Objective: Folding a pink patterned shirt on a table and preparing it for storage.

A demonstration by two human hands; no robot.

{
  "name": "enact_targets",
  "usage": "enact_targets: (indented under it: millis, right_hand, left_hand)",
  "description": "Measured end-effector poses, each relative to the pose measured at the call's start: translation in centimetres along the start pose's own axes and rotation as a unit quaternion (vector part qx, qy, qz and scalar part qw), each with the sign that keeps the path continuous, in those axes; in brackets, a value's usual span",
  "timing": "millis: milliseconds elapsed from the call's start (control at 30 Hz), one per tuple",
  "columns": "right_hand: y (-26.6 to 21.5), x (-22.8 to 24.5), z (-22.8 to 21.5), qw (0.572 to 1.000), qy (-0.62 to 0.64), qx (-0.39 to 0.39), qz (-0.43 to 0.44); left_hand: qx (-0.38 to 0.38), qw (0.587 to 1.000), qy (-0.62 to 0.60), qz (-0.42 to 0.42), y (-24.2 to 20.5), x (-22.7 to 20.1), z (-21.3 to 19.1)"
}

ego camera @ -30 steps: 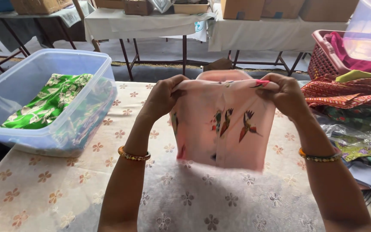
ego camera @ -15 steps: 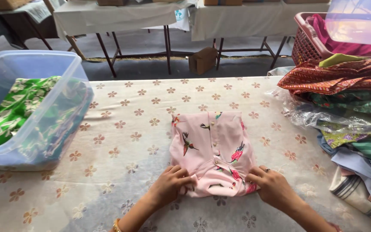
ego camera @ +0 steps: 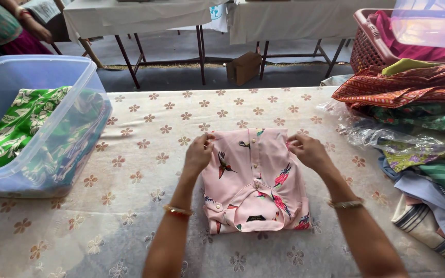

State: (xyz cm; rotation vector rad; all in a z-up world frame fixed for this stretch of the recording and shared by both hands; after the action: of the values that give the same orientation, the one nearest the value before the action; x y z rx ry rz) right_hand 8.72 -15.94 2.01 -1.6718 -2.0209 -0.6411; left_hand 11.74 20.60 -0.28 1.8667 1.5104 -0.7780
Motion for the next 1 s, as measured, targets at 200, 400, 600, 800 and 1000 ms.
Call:
enact_targets:
  millis: [200, 400, 600, 800, 1000]
  right_hand:
    - [5.1, -2.4, 2.6, 0.985, 0.052, -0.079, 0.142]
    - [5.4, -1.0, 3.6, 0.982, 0.083, -0.114, 0.128]
    - [4.5, -1.3, 3.7, 0.978, 0.068, -0.176, 0.091]
    - [3.5, -1.5, 1.8, 0.984, 0.052, -0.135, 0.101]
    - [-2.2, -0.1, 1.3, 0.992, 0.031, 0.051, 0.108]
  left_hand:
    - [-0.11, 0.99, 0.027, -0.082, 2.7, 0.7, 2.4]
    - [-0.131, 0.982, 0.001, -0.137, 0.9, -3.2, 1.2]
    - [-0.146, 0.984, -0.031, -0.094, 2.0, -0.7, 2.4]
    - [-0.116, 0.991, -0.02, -0.068, 2.2, 1.0, 2.2]
    - [-0.007, 0.997, 0.068, -0.031, -4.5, -0.6, 1.0]
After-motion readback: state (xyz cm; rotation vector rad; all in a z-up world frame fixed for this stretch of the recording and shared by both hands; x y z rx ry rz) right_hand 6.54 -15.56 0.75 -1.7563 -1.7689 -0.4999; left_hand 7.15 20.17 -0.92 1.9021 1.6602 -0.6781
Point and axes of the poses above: each hand's wrist, its own y-axis towards the middle knuckle, its own z-axis out of the palm, x = y × z, the point moved 6 cm from there along y, towards the middle knuckle, and after that the axes turned 7 degrees about x, right-handed, at the moved point
